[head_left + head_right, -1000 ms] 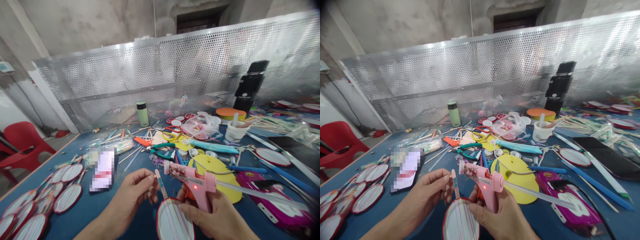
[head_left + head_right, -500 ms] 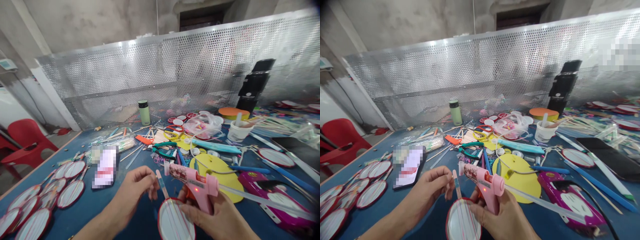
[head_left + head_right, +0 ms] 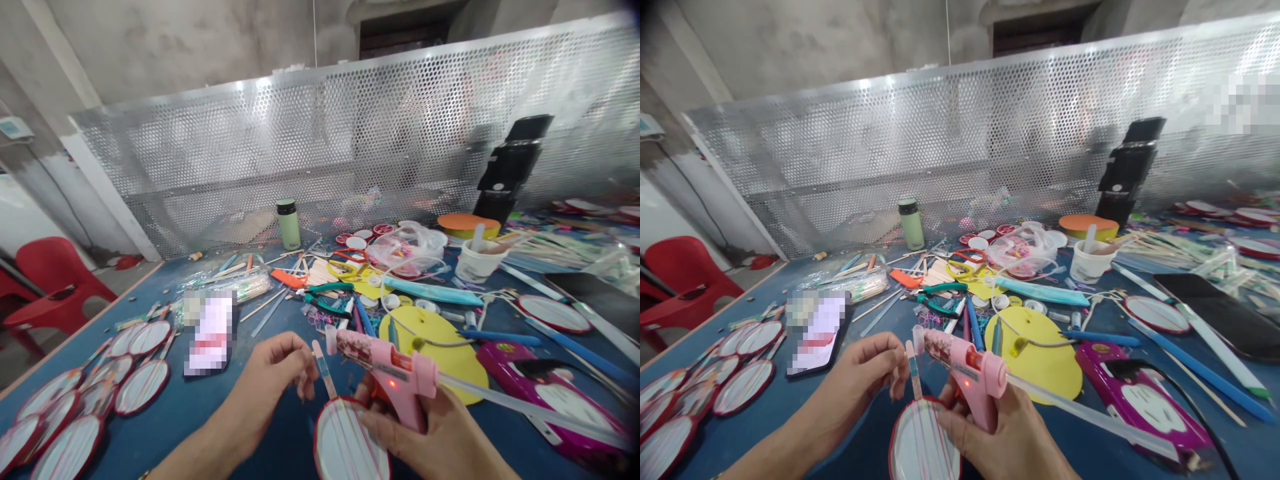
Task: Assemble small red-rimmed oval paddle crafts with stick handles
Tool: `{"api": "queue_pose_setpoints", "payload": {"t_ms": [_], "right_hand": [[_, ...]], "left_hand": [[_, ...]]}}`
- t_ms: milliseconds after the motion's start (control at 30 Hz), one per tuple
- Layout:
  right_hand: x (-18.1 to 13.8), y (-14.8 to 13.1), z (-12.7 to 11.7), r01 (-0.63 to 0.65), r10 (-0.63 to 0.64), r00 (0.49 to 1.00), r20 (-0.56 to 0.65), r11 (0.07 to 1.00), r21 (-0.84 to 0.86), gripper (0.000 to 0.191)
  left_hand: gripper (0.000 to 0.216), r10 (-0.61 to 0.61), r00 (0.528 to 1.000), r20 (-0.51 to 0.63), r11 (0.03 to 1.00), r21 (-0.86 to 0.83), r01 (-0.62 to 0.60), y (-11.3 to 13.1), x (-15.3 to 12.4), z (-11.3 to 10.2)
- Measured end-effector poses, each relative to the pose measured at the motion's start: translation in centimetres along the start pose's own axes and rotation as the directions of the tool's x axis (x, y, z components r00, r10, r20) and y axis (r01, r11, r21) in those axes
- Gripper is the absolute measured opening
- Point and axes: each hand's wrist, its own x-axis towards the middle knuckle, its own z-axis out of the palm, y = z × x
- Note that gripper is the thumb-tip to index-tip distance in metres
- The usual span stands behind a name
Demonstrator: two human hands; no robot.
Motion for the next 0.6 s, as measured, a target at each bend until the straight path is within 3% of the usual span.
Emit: {"api": "queue_pose_setpoints", "payload": {"t_ms": [400, 600], "right_hand": [[-0.02, 0.31, -0.03, 0.006, -0.006, 1.000, -0.004, 1.000, 0.003, 0.027], [0.18, 0.27, -0.31, 0.028, -0.028, 0.996, 0.083, 1.000, -0.009, 0.028]], "left_hand": [[0.014, 0.008, 1.000, -0.022, 1.000, 0.024, -0.007, 0.09, 0.18, 0.20], [0.017, 0.021, 1.000, -0.007, 1.000, 0.003, -0.021, 0.14, 0.11, 0.09]]}}
